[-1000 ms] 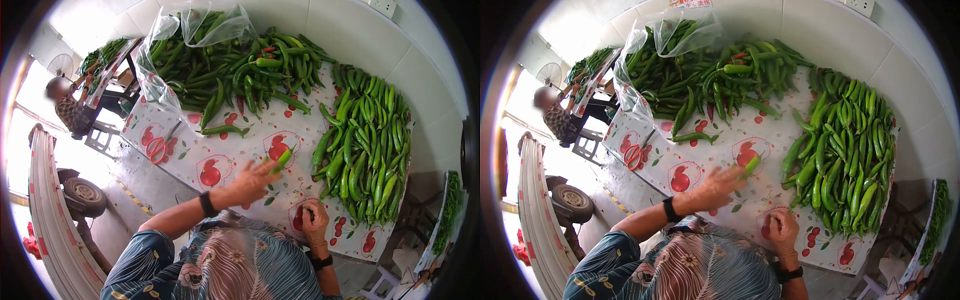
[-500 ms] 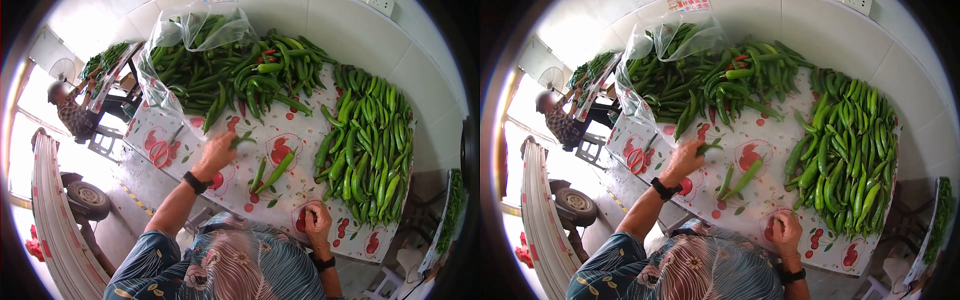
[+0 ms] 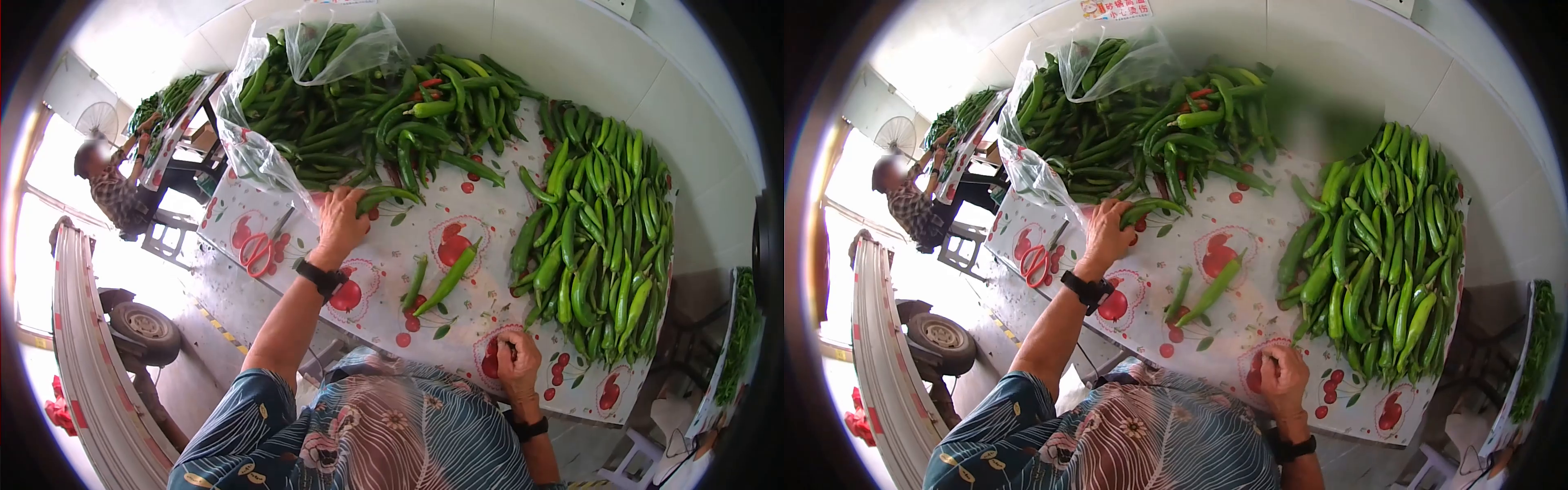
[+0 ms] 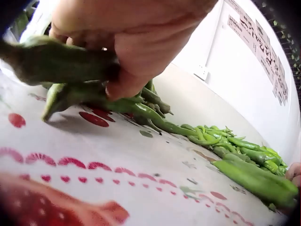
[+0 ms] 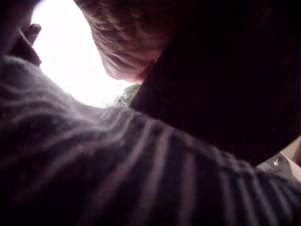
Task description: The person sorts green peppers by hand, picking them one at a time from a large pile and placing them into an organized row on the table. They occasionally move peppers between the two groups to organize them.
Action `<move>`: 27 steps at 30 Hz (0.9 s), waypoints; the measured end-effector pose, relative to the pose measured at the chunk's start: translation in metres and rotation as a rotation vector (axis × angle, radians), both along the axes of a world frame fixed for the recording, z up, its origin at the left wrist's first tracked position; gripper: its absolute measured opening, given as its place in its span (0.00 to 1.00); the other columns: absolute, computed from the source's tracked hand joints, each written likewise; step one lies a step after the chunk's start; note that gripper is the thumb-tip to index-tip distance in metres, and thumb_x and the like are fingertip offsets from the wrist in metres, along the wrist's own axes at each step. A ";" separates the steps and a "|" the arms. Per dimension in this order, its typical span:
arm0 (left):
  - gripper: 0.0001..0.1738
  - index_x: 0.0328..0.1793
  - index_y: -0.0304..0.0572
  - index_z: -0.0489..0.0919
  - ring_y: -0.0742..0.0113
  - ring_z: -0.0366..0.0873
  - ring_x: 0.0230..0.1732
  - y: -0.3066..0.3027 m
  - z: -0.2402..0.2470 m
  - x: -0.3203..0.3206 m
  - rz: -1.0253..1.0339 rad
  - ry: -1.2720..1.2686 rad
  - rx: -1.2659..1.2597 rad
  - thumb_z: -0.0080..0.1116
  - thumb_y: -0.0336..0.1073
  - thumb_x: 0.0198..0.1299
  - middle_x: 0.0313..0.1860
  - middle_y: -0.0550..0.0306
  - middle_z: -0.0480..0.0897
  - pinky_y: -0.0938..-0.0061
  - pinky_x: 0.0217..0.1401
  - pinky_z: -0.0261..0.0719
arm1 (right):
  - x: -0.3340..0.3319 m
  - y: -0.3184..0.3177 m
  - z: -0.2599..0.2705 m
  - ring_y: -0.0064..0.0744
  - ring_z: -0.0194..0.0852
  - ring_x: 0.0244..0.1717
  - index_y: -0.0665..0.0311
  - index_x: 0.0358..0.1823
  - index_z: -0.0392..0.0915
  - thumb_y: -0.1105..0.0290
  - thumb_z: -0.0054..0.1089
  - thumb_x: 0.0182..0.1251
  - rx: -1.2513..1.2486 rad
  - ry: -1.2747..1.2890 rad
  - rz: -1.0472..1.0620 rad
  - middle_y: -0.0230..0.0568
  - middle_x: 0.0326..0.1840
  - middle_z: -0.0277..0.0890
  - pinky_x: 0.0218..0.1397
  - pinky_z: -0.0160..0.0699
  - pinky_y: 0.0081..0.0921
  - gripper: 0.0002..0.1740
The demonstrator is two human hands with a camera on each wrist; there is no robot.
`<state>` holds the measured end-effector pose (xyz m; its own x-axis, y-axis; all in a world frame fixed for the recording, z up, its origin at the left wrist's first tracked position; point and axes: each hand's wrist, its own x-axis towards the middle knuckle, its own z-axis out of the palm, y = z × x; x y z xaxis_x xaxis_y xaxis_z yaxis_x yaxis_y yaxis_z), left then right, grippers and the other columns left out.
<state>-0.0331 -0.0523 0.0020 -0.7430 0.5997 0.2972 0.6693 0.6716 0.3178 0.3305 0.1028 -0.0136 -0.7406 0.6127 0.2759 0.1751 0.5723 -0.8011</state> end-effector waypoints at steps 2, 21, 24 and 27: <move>0.32 0.60 0.39 0.73 0.46 0.68 0.60 0.000 0.005 0.004 0.010 -0.106 -0.026 0.62 0.33 0.43 0.56 0.47 0.75 0.59 0.64 0.67 | 0.000 0.001 0.001 0.43 0.77 0.33 0.65 0.34 0.77 0.80 0.58 0.54 -0.028 -0.003 0.005 0.43 0.33 0.79 0.39 0.76 0.32 0.06; 0.28 0.56 0.38 0.73 0.46 0.80 0.46 0.017 0.055 0.050 -0.189 -0.399 0.131 0.63 0.34 0.46 0.44 0.41 0.81 0.63 0.50 0.77 | -0.002 0.001 0.000 0.41 0.75 0.31 0.66 0.34 0.78 0.81 0.58 0.54 -0.016 0.053 0.007 0.42 0.31 0.79 0.38 0.74 0.32 0.06; 0.30 0.59 0.35 0.72 0.56 0.82 0.41 0.019 0.065 0.075 -0.268 -0.620 0.111 0.63 0.34 0.46 0.39 0.45 0.82 0.69 0.47 0.78 | 0.000 0.001 0.002 0.37 0.76 0.32 0.66 0.36 0.78 0.80 0.58 0.56 -0.050 0.011 0.031 0.41 0.33 0.79 0.38 0.74 0.29 0.07; 0.32 0.62 0.32 0.72 0.70 0.78 0.37 0.021 0.077 0.101 -0.330 -0.970 0.068 0.63 0.34 0.47 0.35 0.53 0.82 0.74 0.43 0.77 | 0.004 0.005 0.011 0.28 0.76 0.36 0.68 0.47 0.75 0.78 0.58 0.61 -0.285 -0.055 0.060 0.38 0.39 0.78 0.42 0.75 0.24 0.12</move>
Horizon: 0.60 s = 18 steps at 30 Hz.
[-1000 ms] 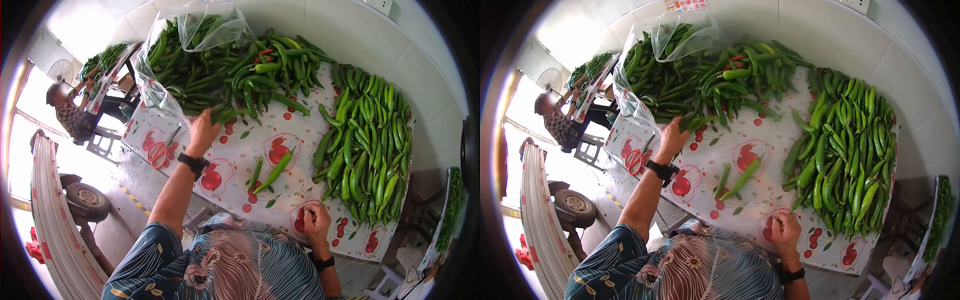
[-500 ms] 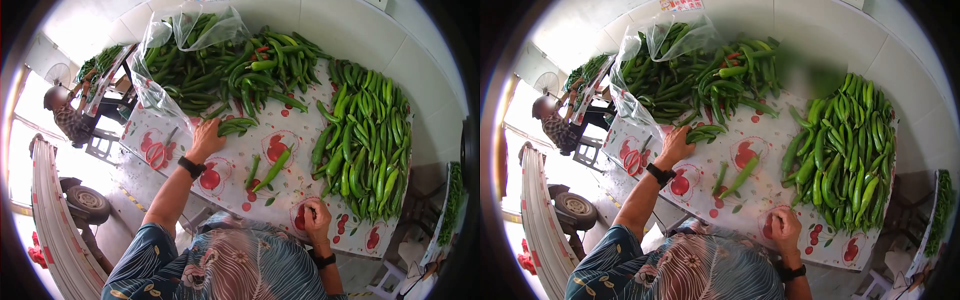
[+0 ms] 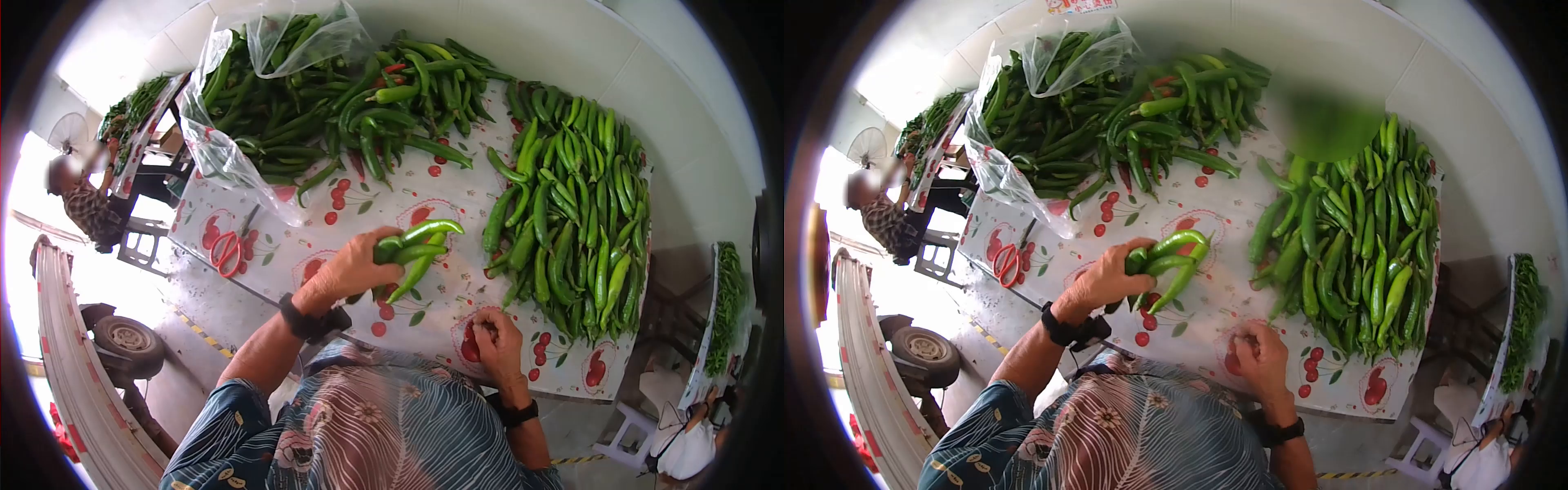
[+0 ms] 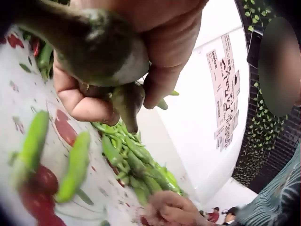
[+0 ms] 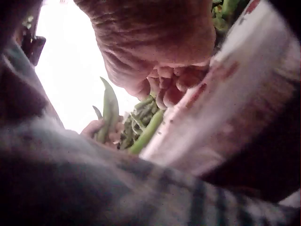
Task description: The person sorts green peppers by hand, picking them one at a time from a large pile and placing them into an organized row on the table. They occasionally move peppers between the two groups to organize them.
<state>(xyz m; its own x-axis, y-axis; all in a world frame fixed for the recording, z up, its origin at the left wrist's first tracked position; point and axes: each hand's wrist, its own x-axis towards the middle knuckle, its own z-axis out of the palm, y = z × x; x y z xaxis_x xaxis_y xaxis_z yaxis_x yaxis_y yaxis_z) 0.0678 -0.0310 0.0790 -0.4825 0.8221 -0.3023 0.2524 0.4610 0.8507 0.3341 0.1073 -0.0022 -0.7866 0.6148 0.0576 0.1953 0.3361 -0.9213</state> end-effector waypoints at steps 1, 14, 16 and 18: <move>0.32 0.62 0.32 0.72 0.71 0.78 0.36 0.003 0.005 0.005 -0.044 -0.082 -0.015 0.63 0.34 0.48 0.34 0.54 0.82 0.75 0.42 0.77 | -0.001 -0.001 0.011 0.27 0.75 0.40 0.68 0.51 0.73 0.77 0.58 0.62 -0.200 -0.007 -0.019 0.38 0.42 0.78 0.45 0.75 0.24 0.15; 0.32 0.71 0.35 0.65 0.63 0.81 0.49 0.043 -0.003 0.058 -0.395 -0.847 0.089 0.56 0.39 0.62 0.52 0.49 0.80 0.70 0.46 0.84 | -0.035 0.005 0.059 0.28 0.71 0.56 0.68 0.61 0.67 0.63 0.60 0.69 -0.681 0.234 -0.010 0.39 0.57 0.73 0.61 0.70 0.27 0.24; 0.32 0.71 0.35 0.64 0.63 0.80 0.50 0.044 -0.002 0.060 -0.348 -0.896 0.094 0.55 0.39 0.63 0.55 0.50 0.78 0.70 0.46 0.84 | -0.036 0.004 0.057 0.28 0.71 0.56 0.69 0.60 0.67 0.64 0.59 0.69 -0.644 0.259 -0.042 0.40 0.56 0.73 0.61 0.70 0.28 0.23; 0.31 0.70 0.35 0.65 0.65 0.80 0.47 0.047 0.000 0.056 -0.368 -0.784 0.050 0.55 0.39 0.63 0.52 0.51 0.78 0.71 0.45 0.84 | -0.041 0.001 0.057 0.23 0.70 0.49 0.70 0.54 0.67 0.70 0.57 0.69 -0.623 0.328 -0.082 0.40 0.51 0.73 0.54 0.71 0.23 0.17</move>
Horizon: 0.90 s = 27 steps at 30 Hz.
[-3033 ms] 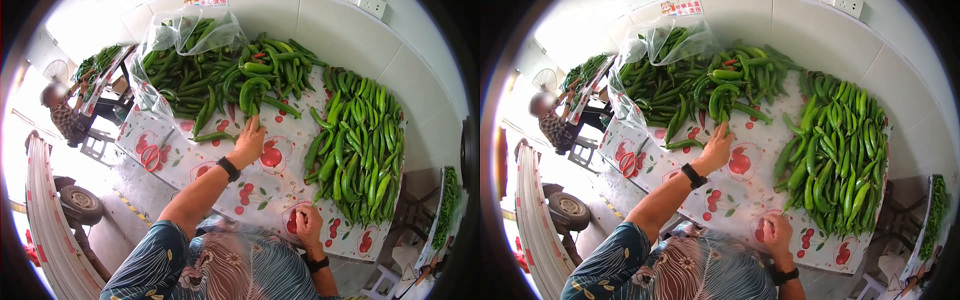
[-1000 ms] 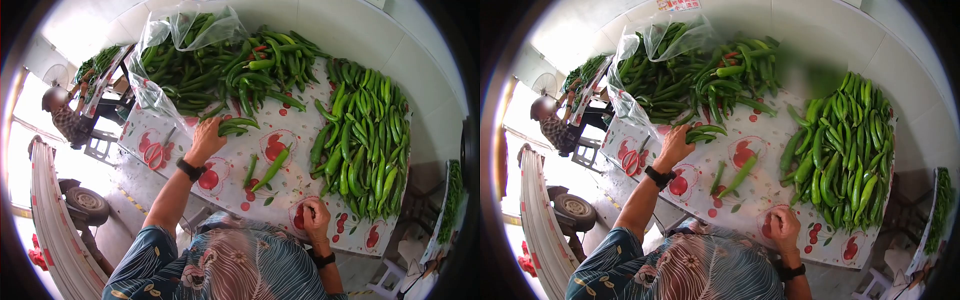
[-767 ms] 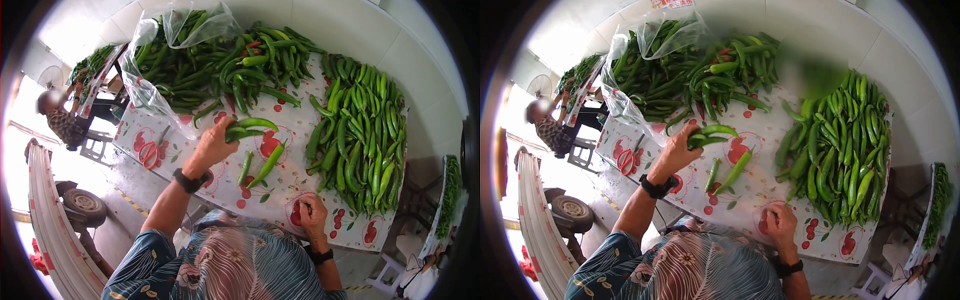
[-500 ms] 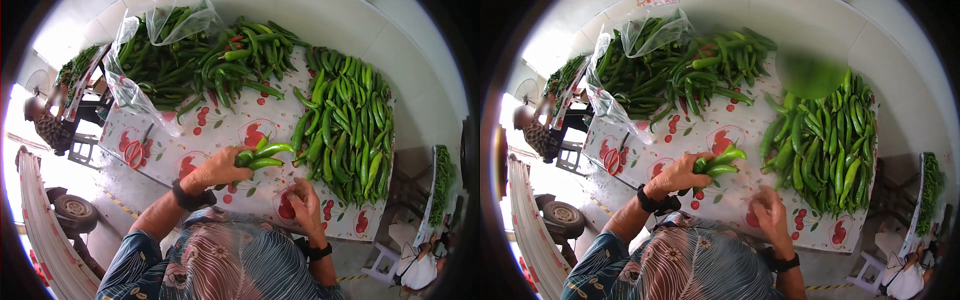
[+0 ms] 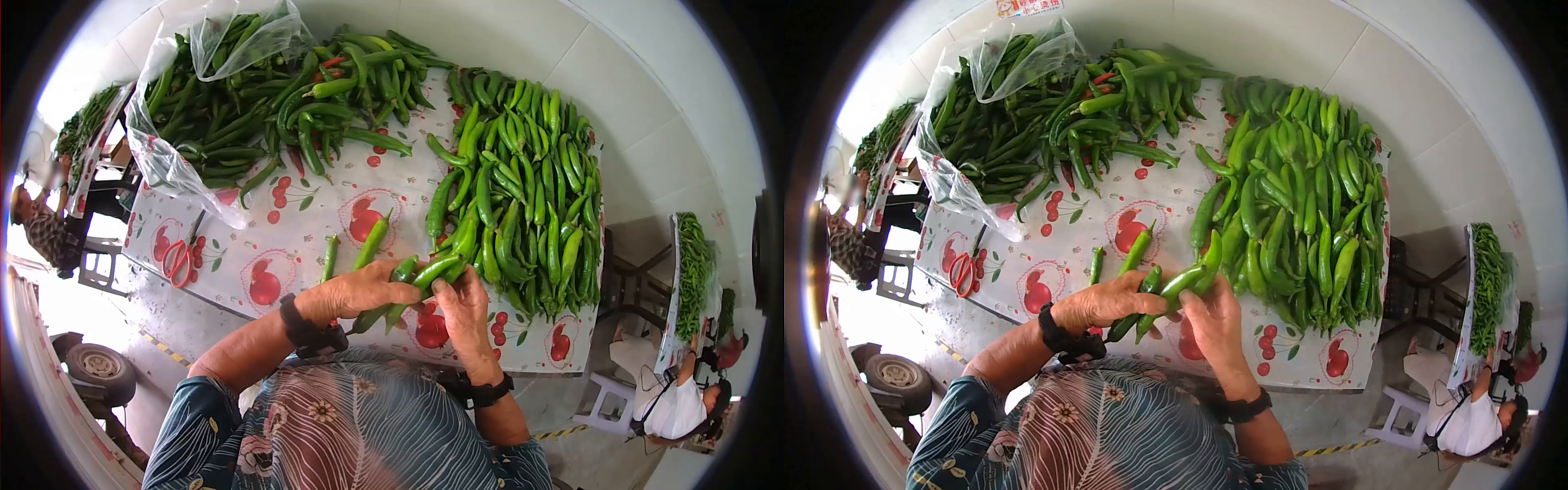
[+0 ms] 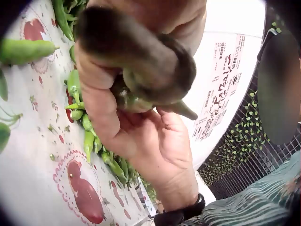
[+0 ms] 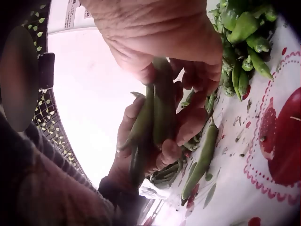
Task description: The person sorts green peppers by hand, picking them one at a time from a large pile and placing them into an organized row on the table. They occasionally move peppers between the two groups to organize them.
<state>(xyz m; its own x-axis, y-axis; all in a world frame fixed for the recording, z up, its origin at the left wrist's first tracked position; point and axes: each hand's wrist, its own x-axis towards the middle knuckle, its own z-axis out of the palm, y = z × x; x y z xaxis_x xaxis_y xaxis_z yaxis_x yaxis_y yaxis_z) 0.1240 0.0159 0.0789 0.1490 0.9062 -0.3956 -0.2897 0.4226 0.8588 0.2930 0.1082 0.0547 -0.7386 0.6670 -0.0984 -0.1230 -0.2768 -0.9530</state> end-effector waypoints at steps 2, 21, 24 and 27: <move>0.27 0.68 0.35 0.68 0.69 0.79 0.40 0.000 -0.008 0.000 0.069 0.077 -0.026 0.54 0.38 0.63 0.45 0.54 0.79 0.74 0.41 0.82 | -0.001 0.001 -0.003 0.23 0.69 0.50 0.70 0.54 0.67 0.71 0.57 0.69 0.059 0.006 -0.044 0.40 0.51 0.72 0.55 0.70 0.23 0.17; 0.12 0.42 0.34 0.76 0.75 0.74 0.29 -0.019 -0.062 -0.039 0.605 0.294 -0.015 0.53 0.37 0.64 0.30 0.59 0.79 0.77 0.32 0.75 | 0.043 0.114 0.020 0.36 0.74 0.52 0.65 0.66 0.65 0.73 0.58 0.64 0.678 -0.373 -0.476 0.48 0.55 0.75 0.55 0.74 0.31 0.28; 0.12 0.42 0.34 0.78 0.74 0.75 0.26 -0.015 -0.064 -0.035 0.616 0.319 -0.011 0.54 0.37 0.60 0.28 0.58 0.80 0.77 0.28 0.74 | 0.044 0.132 0.015 0.46 0.72 0.58 0.65 0.62 0.69 0.74 0.59 0.61 1.201 -0.804 -0.370 0.51 0.57 0.74 0.61 0.71 0.37 0.26; 0.13 0.44 0.34 0.78 0.75 0.75 0.26 -0.013 -0.071 -0.034 0.642 0.382 0.014 0.54 0.37 0.60 0.28 0.59 0.80 0.77 0.28 0.74 | 0.038 0.130 0.010 0.52 0.70 0.58 0.65 0.56 0.73 0.75 0.60 0.59 1.162 -0.862 -0.271 0.52 0.56 0.74 0.63 0.68 0.40 0.22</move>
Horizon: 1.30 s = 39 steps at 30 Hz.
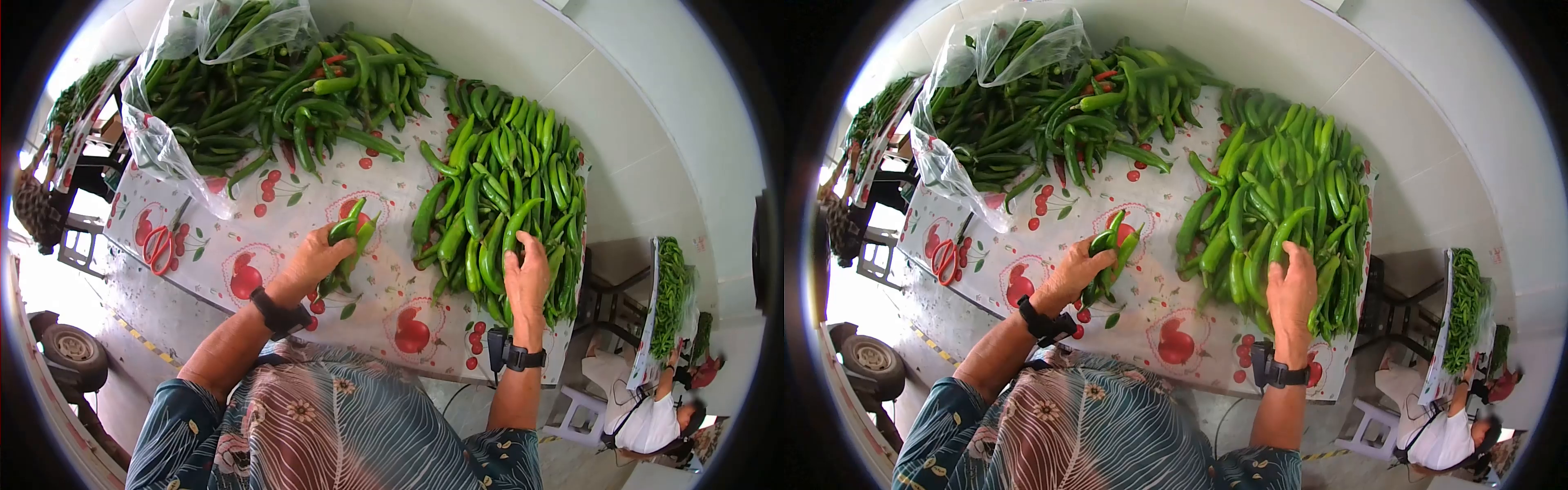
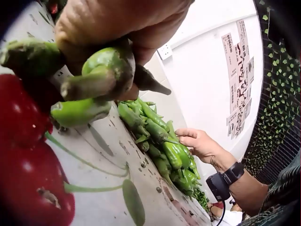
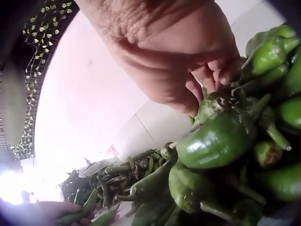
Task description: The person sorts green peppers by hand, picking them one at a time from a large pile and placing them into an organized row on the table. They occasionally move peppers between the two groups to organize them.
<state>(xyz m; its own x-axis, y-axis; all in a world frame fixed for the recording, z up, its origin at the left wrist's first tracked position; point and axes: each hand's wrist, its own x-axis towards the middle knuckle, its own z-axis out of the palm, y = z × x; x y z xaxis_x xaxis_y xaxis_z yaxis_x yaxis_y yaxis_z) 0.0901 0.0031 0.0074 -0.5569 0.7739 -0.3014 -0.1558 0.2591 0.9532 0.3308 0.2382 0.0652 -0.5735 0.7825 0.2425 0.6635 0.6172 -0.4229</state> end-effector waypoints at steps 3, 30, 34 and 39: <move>0.15 0.47 0.33 0.78 0.75 0.75 0.27 -0.002 0.002 -0.002 -0.008 -0.035 -0.018 0.55 0.37 0.60 0.28 0.59 0.80 0.77 0.30 0.75 | -0.001 0.003 -0.004 0.52 0.70 0.58 0.65 0.55 0.73 0.75 0.61 0.59 -0.030 0.027 -0.023 0.51 0.55 0.74 0.62 0.69 0.40 0.21; 0.32 0.69 0.34 0.64 0.43 0.74 0.58 0.131 0.000 0.046 -0.407 0.793 0.049 0.55 0.33 0.57 0.68 0.37 0.65 0.60 0.61 0.74 | 0.043 -0.133 -0.084 0.45 0.78 0.38 0.64 0.39 0.78 0.79 0.59 0.55 -0.232 0.345 0.272 0.45 0.38 0.80 0.39 0.77 0.33 0.10; 0.29 0.66 0.35 0.68 0.41 0.72 0.61 0.126 0.025 0.043 -0.496 1.025 -0.064 0.56 0.36 0.58 0.71 0.39 0.63 0.60 0.63 0.73 | 0.040 -0.133 -0.083 0.48 0.78 0.38 0.63 0.37 0.79 0.79 0.59 0.54 -0.249 0.364 0.246 0.45 0.37 0.79 0.40 0.77 0.36 0.09; 0.27 0.63 0.33 0.70 0.41 0.74 0.58 0.122 0.010 0.032 -0.379 0.859 0.138 0.58 0.35 0.56 0.64 0.37 0.71 0.60 0.62 0.73 | 0.040 -0.132 -0.084 0.46 0.77 0.35 0.63 0.37 0.78 0.79 0.58 0.53 -0.249 0.369 0.250 0.44 0.36 0.79 0.37 0.76 0.33 0.09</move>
